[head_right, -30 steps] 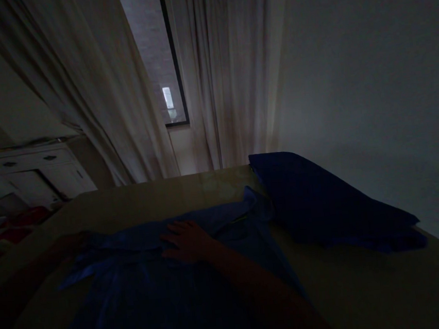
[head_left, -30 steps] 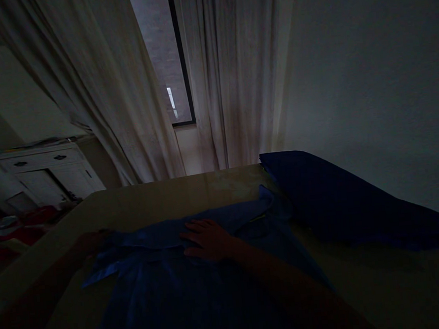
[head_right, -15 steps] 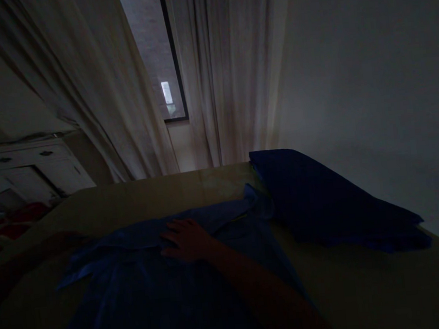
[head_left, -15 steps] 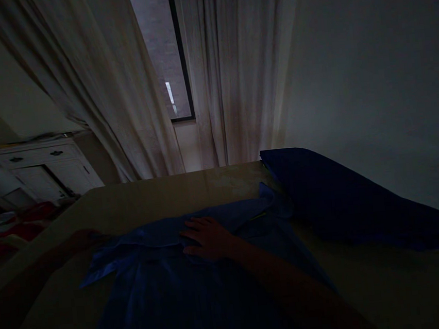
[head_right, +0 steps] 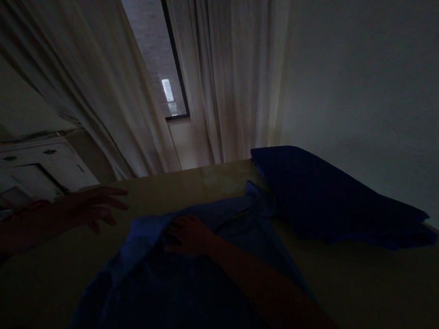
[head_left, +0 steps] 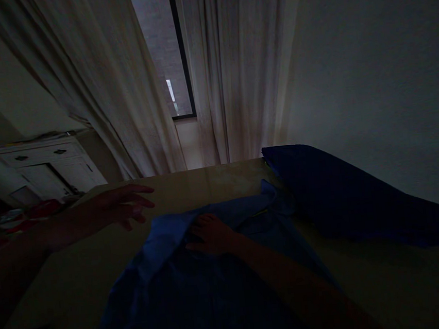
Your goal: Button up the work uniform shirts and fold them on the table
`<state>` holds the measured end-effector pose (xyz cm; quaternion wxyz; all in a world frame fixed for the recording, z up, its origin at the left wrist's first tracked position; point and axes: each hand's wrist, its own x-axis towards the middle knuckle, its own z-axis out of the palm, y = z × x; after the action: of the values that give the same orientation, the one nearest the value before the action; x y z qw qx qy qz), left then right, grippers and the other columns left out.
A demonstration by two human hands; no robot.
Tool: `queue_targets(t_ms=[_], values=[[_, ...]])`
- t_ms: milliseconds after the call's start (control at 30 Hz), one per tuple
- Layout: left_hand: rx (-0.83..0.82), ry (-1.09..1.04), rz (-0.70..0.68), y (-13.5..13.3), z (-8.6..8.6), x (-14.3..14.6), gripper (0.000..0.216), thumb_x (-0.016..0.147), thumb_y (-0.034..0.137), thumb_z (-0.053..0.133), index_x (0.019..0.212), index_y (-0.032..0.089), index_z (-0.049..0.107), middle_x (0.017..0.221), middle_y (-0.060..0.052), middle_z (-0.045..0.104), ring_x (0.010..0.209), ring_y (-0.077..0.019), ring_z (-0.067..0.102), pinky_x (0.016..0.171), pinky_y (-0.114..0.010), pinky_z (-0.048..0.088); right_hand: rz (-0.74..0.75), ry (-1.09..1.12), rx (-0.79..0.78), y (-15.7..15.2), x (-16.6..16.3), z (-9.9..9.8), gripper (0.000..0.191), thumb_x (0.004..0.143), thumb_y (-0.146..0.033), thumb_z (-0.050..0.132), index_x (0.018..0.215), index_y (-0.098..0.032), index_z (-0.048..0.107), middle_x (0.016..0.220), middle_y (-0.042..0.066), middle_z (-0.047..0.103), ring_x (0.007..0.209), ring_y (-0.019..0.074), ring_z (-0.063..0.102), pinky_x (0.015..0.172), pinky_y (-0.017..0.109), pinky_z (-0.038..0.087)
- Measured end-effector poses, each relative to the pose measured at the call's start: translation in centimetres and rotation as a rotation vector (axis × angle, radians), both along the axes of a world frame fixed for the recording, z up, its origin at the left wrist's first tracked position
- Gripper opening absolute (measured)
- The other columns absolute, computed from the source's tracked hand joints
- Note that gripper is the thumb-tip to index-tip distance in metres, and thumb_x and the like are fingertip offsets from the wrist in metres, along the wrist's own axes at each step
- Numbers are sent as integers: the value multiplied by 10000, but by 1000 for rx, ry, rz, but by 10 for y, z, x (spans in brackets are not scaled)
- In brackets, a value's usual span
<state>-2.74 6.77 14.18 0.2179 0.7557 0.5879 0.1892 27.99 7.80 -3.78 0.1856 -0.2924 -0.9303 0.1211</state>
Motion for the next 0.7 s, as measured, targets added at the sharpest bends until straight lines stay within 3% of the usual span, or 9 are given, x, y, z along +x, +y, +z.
queue_targets(t_ms=[100, 167, 233, 300, 367, 433, 533, 700], values=[[-192, -4, -139, -11, -21, 17, 472, 917, 574, 505, 1214, 227, 624, 1122, -74, 734, 884, -235, 721, 721, -305, 584, -9, 7, 5, 4, 0, -8, 633, 905, -487, 627, 1471, -253, 467, 1562, 85, 427, 1456, 258, 349, 1210, 454, 211], [-96, 110, -131, -17, -59, 25, 469, 938, 587, 449, 1134, 227, 677, 1153, -75, 730, 1037, -261, 697, 903, -349, 557, -17, 36, 9, 6, 0, -12, 652, 869, -453, 666, 1458, -247, 477, 1561, 86, 428, 1454, 251, 353, 1212, 442, 210], [60, 184, -46, -23, -106, 33, 566, 956, 590, 369, 1311, 216, 604, 1353, -103, 642, 1246, -284, 601, 1081, -413, 460, -22, 67, 3, 9, -1, -13, 623, 851, -442, 678, 1418, -237, 519, 1530, 98, 471, 1426, 267, 396, 1196, 448, 245], [178, 297, -4, -28, -152, 37, 645, 956, 581, 347, 1459, 197, 477, 1514, -121, 497, 1376, -302, 484, 1171, -479, 356, -37, 103, -41, 11, -1, -11, 478, 870, -367, 642, 1319, -209, 600, 1418, 114, 584, 1331, 274, 508, 1138, 435, 341], [237, 377, -11, -31, -182, 34, 688, 966, 580, 332, 1536, 196, 363, 1616, -111, 332, 1463, -303, 358, 1203, -508, 289, -74, 174, -123, 13, 0, -6, 331, 907, -247, 549, 1216, -186, 651, 1270, 109, 678, 1190, 247, 612, 1045, 384, 437], [242, 435, -27, -28, -194, 29, 712, 968, 583, 328, 1565, 196, 299, 1642, -109, 262, 1483, -311, 315, 1208, -541, 260, -140, 304, -202, 16, 3, 2, 320, 925, -159, 462, 1183, -177, 650, 1197, 94, 709, 1114, 210, 650, 984, 336, 478], [251, 494, -25, -19, -189, 31, 739, 937, 555, 394, 1572, 193, 282, 1633, -132, 274, 1469, -355, 333, 1186, -611, 250, -261, 508, -242, 23, 12, 20, 323, 937, -161, 454, 1225, -176, 600, 1189, 91, 707, 1079, 188, 664, 949, 315, 502], [399, 402, -85, -15, -178, 90, 630, 991, 491, 335, 1575, 262, 274, 1632, -77, 294, 1489, -277, 311, 1225, -500, 223, -530, 533, -43, 39, 58, 61, 306, 1004, -287, 392, 1238, -199, 570, 1152, 90, 693, 1033, 192, 657, 923, 328, 507]])
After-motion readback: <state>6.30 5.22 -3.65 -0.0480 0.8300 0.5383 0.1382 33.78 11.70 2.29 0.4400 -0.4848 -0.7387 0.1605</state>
